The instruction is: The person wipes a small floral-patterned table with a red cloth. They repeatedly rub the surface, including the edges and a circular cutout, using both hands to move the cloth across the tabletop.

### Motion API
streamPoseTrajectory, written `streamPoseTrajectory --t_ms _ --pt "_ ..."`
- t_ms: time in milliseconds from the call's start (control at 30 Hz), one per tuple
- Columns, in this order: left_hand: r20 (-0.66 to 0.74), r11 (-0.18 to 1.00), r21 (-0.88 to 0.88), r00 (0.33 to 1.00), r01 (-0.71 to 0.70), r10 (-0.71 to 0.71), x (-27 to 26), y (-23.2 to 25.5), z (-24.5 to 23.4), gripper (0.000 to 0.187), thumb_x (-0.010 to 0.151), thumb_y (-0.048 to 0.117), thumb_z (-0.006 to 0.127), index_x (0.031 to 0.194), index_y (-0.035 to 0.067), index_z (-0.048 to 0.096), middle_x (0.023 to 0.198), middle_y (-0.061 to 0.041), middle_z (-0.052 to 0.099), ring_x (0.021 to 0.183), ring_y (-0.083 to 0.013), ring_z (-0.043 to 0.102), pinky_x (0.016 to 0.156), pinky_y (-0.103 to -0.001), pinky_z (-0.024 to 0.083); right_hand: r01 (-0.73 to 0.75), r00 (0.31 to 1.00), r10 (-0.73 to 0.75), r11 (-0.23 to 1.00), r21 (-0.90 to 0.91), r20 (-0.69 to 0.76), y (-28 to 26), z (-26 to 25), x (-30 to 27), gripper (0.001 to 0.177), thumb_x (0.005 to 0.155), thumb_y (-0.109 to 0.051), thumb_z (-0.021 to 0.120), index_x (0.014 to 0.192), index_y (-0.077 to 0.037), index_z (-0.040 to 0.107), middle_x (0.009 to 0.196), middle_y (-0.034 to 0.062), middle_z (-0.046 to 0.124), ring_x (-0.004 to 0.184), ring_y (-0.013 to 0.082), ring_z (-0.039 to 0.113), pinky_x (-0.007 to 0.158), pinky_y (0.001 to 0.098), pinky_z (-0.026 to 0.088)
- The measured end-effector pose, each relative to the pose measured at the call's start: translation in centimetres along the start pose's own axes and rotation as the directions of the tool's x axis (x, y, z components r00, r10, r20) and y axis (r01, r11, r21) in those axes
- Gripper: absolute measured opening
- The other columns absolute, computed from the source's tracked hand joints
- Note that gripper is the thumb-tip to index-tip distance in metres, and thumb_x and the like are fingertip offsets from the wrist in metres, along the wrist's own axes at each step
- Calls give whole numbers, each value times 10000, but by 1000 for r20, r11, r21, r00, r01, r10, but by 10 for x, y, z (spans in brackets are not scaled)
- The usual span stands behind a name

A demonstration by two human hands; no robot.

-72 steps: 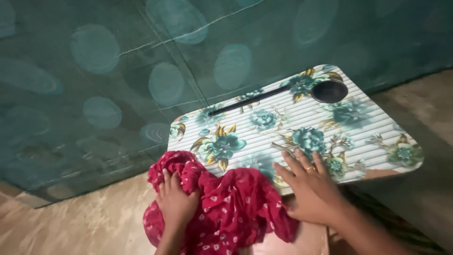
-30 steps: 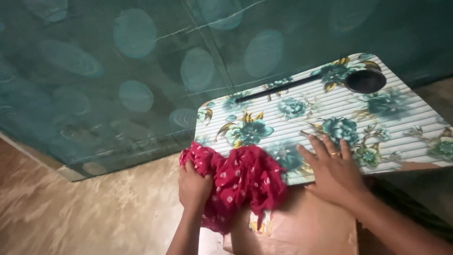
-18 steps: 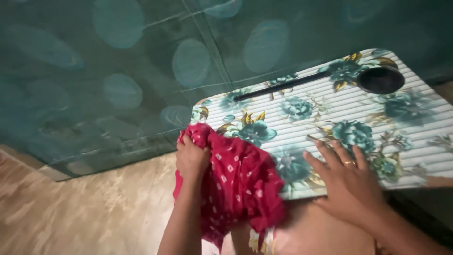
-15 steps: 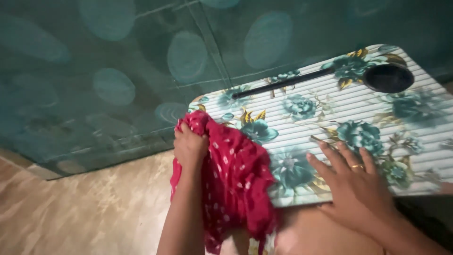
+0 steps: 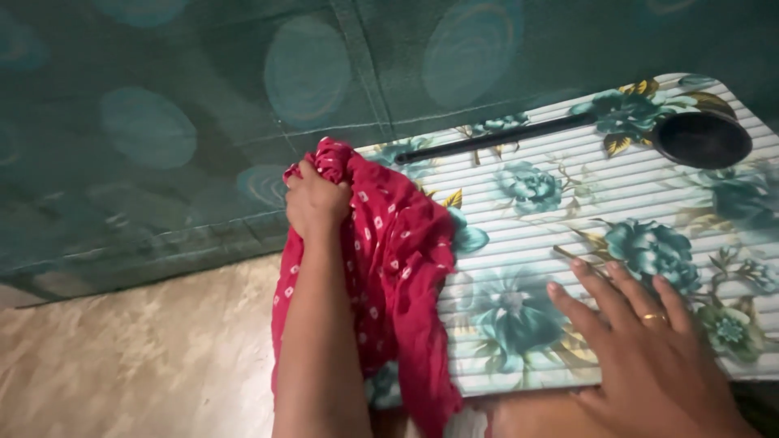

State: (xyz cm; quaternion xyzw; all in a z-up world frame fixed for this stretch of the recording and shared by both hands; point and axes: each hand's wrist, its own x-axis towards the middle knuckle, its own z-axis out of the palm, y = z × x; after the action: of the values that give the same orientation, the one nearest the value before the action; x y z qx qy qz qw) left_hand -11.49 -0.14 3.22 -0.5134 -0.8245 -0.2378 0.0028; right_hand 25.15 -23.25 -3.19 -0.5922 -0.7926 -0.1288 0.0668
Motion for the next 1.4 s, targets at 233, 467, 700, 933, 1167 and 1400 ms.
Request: streamPoseTrajectory --t_ms 233,467,700,933,1167,1400 --pt "40 1000 3 999 -9 9 -45 -11 -24 707 787 407 746 1381 119 492 1393 -238 528 1213 -458 576 987 -531 500 -7 1000 6 997 70 4 -9 -32 -10 1209 469 -619 849 1536 -286 385 1652 75 299 1509 322 291 1188 584 222" --pt "35 1000 -12 999 20 -19 -116 -38 -61 705 789 387 724 1401 126 490 1405 -242 514 1200 -460 574 987 -537 495 -58 990 46 994 90 133 -20 -64 -9 1134 568 -533 891 1547 -296 369 1635 58 275 1505 335 269 1194 570 213" --pt "39 999 48 999 17 -19 -176 -60 -85 741 794 359 711 1453 127 462 1360 -255 528 1181 -465 576 978 -543 496 -69 985 47 990 124 168 -22 -75 -14 1086 683 -507 860 1597 -287 319 1650 69 242 1527 341 226 1213 582 176" --pt "32 997 56 998 44 -46 -182 -55 -87 753 809 377 722 1463 128 444 1384 -251 513 1176 -479 573 963 -576 488 -80 984 55 986 143 171 -21 -72 -18 1094 703 -499 850 1614 -286 283 1655 91 215 1522 348 206 1214 576 158" --pt "-40 993 73 995 95 -93 -134 -35 -57 761 786 412 783 1419 117 480 1376 -234 545 1202 -447 590 960 -564 495 -82 972 47 986 144 232 -23 -90 -12 1079 686 -467 854 1592 -257 308 1690 108 219 1508 346 207 1203 573 162" --pt "-90 990 72 989 122 -115 -69 -11 -18 768 809 466 794 1430 131 491 1347 -231 569 1178 -454 599 935 -581 488 20 999 -16 991 132 -29 -14 -40 -12 1135 530 -578 843 1500 -201 391 1597 157 308 1453 393 285 1139 627 195"
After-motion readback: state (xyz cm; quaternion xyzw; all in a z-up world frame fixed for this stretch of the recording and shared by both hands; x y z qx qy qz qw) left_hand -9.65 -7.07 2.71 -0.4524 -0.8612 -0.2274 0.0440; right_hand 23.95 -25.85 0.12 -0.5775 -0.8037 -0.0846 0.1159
